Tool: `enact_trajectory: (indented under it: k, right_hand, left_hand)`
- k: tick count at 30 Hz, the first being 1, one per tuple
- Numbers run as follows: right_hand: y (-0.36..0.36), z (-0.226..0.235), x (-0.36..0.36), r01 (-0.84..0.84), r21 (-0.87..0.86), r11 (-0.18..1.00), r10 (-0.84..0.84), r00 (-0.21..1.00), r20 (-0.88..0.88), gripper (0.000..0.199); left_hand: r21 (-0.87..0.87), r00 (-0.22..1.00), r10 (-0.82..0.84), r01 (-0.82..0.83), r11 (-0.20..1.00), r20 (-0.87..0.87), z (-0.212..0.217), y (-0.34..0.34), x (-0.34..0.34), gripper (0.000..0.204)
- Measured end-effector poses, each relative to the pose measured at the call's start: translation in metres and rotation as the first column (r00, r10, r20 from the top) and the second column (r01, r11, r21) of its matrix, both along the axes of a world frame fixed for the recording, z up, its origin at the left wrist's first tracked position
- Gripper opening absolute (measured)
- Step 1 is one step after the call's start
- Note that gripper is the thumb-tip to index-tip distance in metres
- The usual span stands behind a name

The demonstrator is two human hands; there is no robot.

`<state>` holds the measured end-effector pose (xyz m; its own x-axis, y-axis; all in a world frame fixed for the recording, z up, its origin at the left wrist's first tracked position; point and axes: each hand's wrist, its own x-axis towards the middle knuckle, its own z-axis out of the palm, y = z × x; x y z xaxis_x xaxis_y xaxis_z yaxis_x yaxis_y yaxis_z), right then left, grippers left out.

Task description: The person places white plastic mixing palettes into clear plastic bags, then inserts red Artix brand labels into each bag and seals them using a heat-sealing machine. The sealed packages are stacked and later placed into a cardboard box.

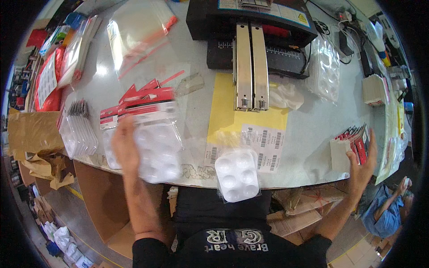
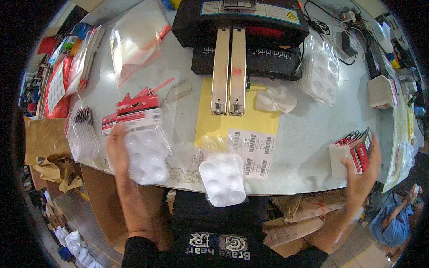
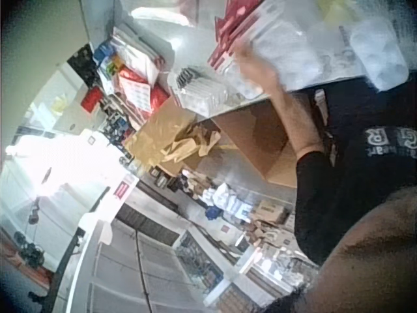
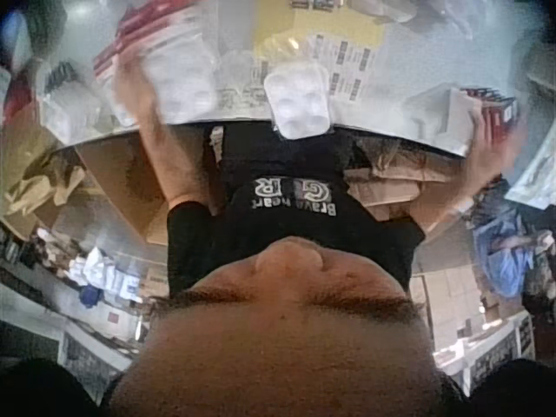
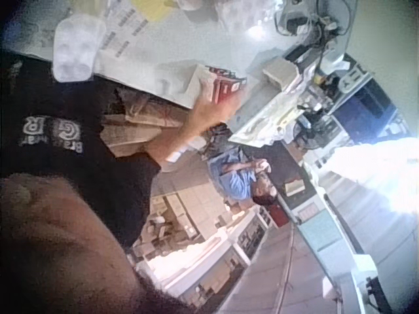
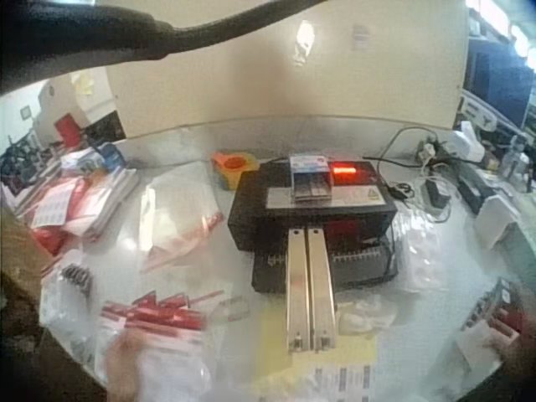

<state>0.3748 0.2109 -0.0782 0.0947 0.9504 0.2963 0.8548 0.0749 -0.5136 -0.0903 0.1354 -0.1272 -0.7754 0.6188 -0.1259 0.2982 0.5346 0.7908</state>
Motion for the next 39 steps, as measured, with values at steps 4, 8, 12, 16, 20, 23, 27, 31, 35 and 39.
enact_trajectory:
  k: [4, 8, 12, 16, 20, 23, 27, 31, 35, 39]
  right_hand:
    - [-0.009, -0.020, 0.113, 0.009, -0.281, 0.960, 0.099, 0.925, 0.367, 0.106]
    - [0.006, -0.015, 0.141, -0.312, -0.378, 0.872, 0.277, 0.950, -0.146, 0.118]
    - [0.017, -0.013, 0.130, -0.103, -0.440, 0.892, 0.153, 0.985, 0.080, 0.107]
    - [0.012, -0.027, 0.133, -0.165, -0.350, 0.922, 0.106, 0.978, -0.181, 0.096]
    - [0.003, -0.020, 0.115, 0.057, -0.259, 0.964, -0.029, 0.993, 0.111, 0.074]
    - [-0.011, 0.001, 0.056, 0.068, 0.003, 0.998, -0.058, 0.833, 0.550, 0.055]
    - [-0.035, 0.006, -0.049, -0.156, -0.114, 0.981, 0.112, 0.941, -0.320, 0.056]
    - [-0.024, -0.008, -0.114, -0.504, -0.360, 0.785, 0.477, 0.863, -0.169, 0.036]
    - [-0.015, -0.011, -0.137, -0.647, -0.280, 0.709, 0.528, 0.751, -0.397, 0.028]
    - [-0.010, -0.010, -0.140, -0.714, -0.283, 0.640, 0.627, 0.699, -0.345, 0.028]
  left_hand:
    - [-0.181, 0.686, -0.279, 0.213, 0.960, -0.672, 0.002, -0.021, 0.009, 0.033]
    - [-0.144, 0.772, -0.580, 0.563, 0.814, -0.259, -0.040, -0.048, 0.092, 0.029]
    - [0.049, 0.878, -0.470, 0.475, 0.879, -0.088, -0.052, -0.050, 0.119, 0.018]
    - [0.366, 0.716, -0.493, 0.343, 0.865, 0.494, -0.038, -0.044, 0.128, 0.009]
    - [0.411, 0.553, -0.469, 0.235, 0.881, 0.689, -0.027, -0.038, 0.138, 0.007]
    - [0.418, 0.494, -0.486, 0.250, 0.874, 0.721, -0.016, -0.035, 0.147, 0.011]
    - [0.391, 0.506, -0.585, 0.443, 0.807, 0.634, 0.004, -0.031, 0.157, 0.018]
    - [0.395, 0.518, -0.630, 0.498, 0.772, 0.578, 0.014, -0.032, 0.154, 0.016]
    - [0.292, 0.592, -0.632, 0.571, 0.767, 0.500, 0.012, -0.036, 0.145, 0.015]
    - [0.283, 0.614, -0.630, 0.572, 0.770, 0.476, 0.007, -0.034, 0.143, 0.013]
